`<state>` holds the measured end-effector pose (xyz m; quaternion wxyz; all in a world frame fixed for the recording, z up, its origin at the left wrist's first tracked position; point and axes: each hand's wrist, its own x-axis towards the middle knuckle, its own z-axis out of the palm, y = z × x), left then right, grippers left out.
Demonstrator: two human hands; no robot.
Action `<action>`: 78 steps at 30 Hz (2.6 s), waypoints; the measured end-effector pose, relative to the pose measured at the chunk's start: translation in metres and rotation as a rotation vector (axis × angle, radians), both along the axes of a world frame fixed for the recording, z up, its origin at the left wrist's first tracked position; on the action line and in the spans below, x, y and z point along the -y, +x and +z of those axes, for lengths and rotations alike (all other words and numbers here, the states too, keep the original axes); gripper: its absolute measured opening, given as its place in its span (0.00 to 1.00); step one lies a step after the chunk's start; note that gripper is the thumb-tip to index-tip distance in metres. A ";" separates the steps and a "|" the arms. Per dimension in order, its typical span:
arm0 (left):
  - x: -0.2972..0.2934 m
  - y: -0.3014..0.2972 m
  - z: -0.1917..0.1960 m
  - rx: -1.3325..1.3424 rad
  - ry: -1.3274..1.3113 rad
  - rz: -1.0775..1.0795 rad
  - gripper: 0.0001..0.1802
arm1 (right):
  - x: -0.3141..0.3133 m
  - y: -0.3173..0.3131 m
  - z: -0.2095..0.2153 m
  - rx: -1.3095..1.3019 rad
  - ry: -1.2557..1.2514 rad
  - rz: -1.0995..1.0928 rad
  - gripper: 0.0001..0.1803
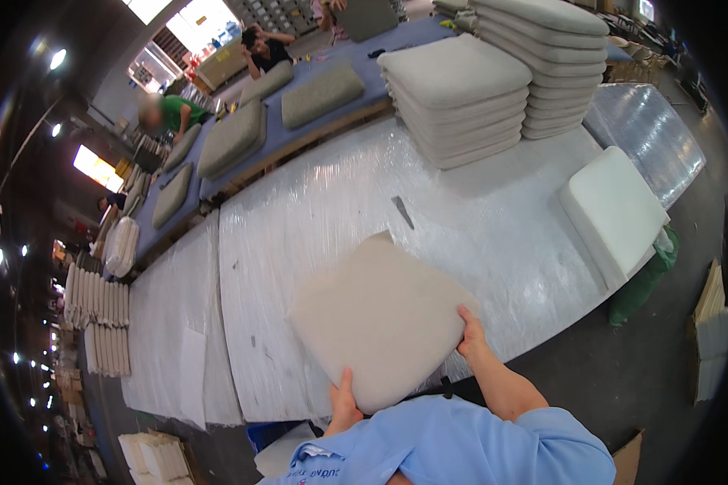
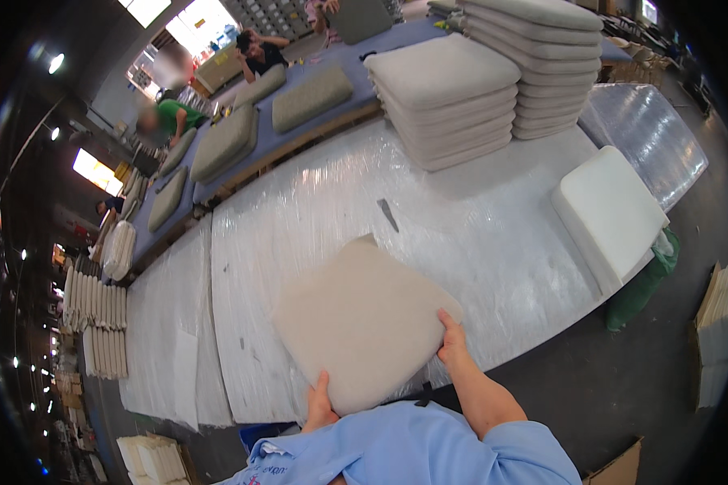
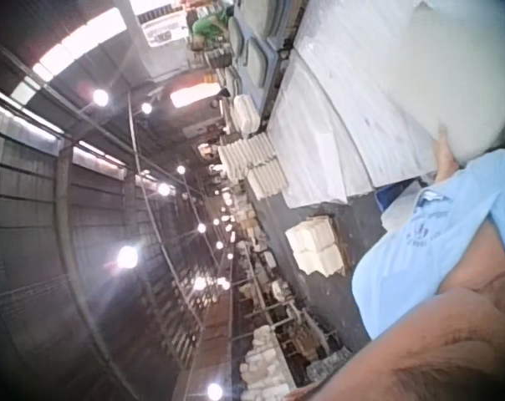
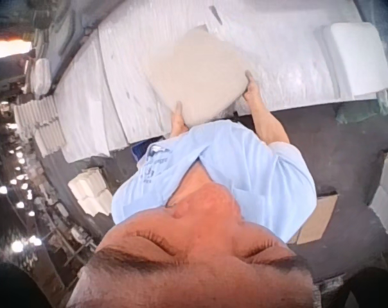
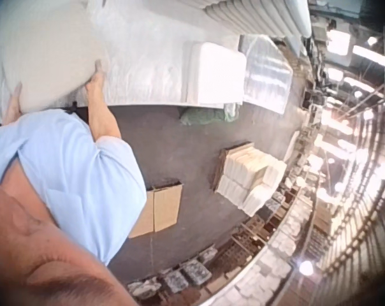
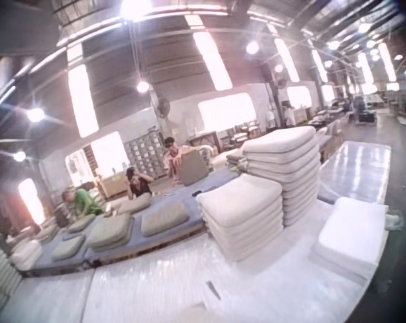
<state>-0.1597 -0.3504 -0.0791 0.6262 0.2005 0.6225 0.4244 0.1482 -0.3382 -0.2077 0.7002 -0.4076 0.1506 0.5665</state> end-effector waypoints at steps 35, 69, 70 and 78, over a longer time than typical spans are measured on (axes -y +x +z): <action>-0.112 0.090 0.105 0.094 0.789 -0.663 0.44 | -0.091 -0.078 0.220 0.823 0.586 0.482 0.38; -0.369 0.100 0.116 -0.053 0.495 -1.123 0.28 | -0.269 -0.017 0.198 1.102 0.478 0.197 0.09; -0.366 0.101 0.114 -0.073 0.488 -1.123 0.26 | -0.271 -0.016 0.198 1.083 0.494 0.219 0.10; -0.321 0.130 0.098 0.097 0.627 -0.768 0.20 | -0.292 -0.023 0.215 1.132 0.407 0.194 0.19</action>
